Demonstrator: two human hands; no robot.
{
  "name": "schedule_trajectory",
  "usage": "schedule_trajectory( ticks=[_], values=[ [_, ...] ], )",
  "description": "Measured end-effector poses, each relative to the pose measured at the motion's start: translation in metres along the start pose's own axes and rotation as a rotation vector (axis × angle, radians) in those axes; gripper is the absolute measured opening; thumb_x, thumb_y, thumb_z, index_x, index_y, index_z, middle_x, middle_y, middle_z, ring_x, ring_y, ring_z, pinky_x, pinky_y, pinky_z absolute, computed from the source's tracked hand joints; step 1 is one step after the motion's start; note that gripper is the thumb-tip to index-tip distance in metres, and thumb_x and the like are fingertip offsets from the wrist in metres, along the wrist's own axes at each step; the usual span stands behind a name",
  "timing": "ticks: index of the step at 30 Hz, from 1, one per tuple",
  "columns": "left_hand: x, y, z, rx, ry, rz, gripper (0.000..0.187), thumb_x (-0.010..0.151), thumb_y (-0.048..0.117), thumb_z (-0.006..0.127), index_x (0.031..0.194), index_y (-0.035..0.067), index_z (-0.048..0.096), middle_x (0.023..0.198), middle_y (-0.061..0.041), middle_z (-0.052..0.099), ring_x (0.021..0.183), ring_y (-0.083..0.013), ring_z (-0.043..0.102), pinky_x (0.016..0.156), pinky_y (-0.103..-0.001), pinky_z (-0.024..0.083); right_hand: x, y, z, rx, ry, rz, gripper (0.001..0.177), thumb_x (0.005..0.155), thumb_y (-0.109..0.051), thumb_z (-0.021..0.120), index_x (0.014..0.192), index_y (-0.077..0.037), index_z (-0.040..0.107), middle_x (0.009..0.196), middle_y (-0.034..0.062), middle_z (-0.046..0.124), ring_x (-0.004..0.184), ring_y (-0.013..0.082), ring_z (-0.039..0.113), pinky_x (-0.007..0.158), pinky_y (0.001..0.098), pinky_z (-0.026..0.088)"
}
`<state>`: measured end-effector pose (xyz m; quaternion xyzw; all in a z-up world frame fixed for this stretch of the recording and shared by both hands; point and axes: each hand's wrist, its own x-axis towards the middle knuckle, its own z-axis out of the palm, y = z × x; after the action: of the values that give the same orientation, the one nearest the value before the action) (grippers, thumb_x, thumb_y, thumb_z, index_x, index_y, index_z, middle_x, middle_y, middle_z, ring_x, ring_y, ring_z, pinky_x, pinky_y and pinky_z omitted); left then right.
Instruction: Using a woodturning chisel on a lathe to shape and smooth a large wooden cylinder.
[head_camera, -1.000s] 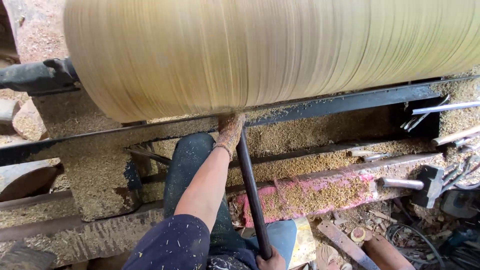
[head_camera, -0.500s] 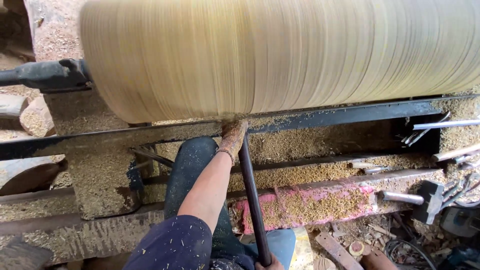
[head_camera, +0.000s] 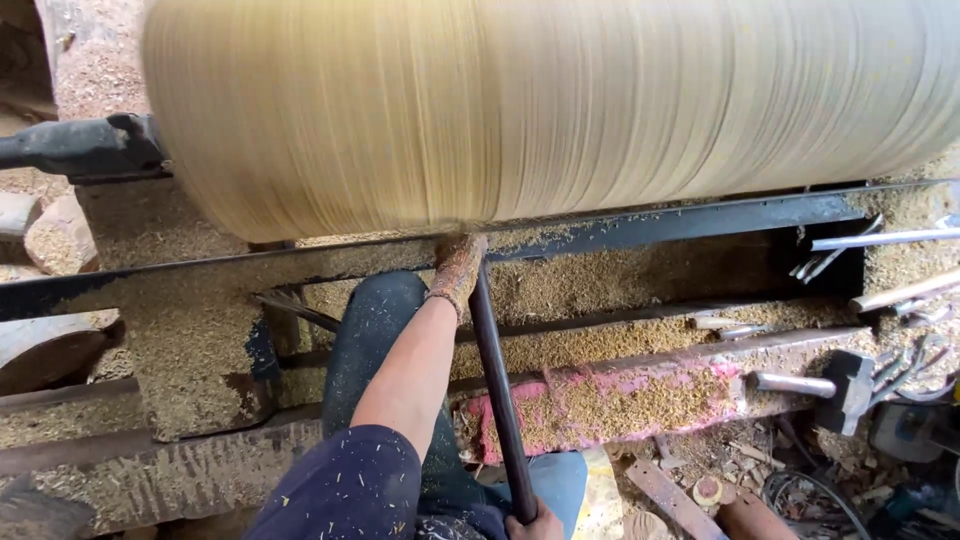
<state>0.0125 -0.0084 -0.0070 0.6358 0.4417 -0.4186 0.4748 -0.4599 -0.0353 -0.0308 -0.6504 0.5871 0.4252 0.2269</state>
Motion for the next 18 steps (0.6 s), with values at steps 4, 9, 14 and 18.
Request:
schedule_trajectory(
  ticks=[4,9,14,18],
  values=[
    [-0.014,-0.005,0.005,0.057,-0.133,0.0,0.024,0.083,0.033,0.065,0.08,0.016,0.049,0.077,-0.005,0.049,0.066,-0.0176,0.049,0.061,-0.033,0.046,-0.005,0.015,0.013,0.038,-0.027,0.004,0.039,0.063,-0.036,0.073,0.101,-0.032,0.081,0.082,0.0022,0.079,0.086,0.0213,0.077,0.081,0.0259,0.059],
    [-0.003,0.004,0.035,0.045,-0.068,0.125,0.012,0.079,0.012,0.067,0.084,0.001,0.065,0.056,-0.009,0.061,0.043,-0.0188,0.057,0.038,-0.03,0.049,-0.007,0.013,0.037,0.086,-0.088,0.04,0.051,0.064,-0.036,0.077,0.115,-0.031,0.076,0.094,0.0039,0.08,0.093,0.0227,0.075,0.088,0.0291,0.056],
    [0.054,-0.008,0.057,0.131,0.095,-0.036,0.018,0.081,0.013,0.073,0.082,0.001,0.061,0.057,-0.008,0.061,0.041,-0.0166,0.059,0.035,-0.027,0.052,0.002,0.021,0.066,0.058,-0.135,0.04,0.049,0.064,-0.044,0.078,0.111,-0.032,0.072,0.096,0.0029,0.079,0.095,0.0241,0.075,0.086,0.0305,0.056],
    [0.039,-0.016,0.042,0.022,-0.049,0.168,0.009,0.075,0.005,0.063,0.083,0.002,0.065,0.062,-0.007,0.064,0.046,-0.016,0.06,0.039,-0.027,0.052,0.003,0.022,0.069,0.093,-0.079,0.022,0.04,0.066,-0.041,0.078,0.103,-0.029,0.074,0.091,0.0053,0.079,0.094,0.0263,0.075,0.085,0.0323,0.056]
  ],
)
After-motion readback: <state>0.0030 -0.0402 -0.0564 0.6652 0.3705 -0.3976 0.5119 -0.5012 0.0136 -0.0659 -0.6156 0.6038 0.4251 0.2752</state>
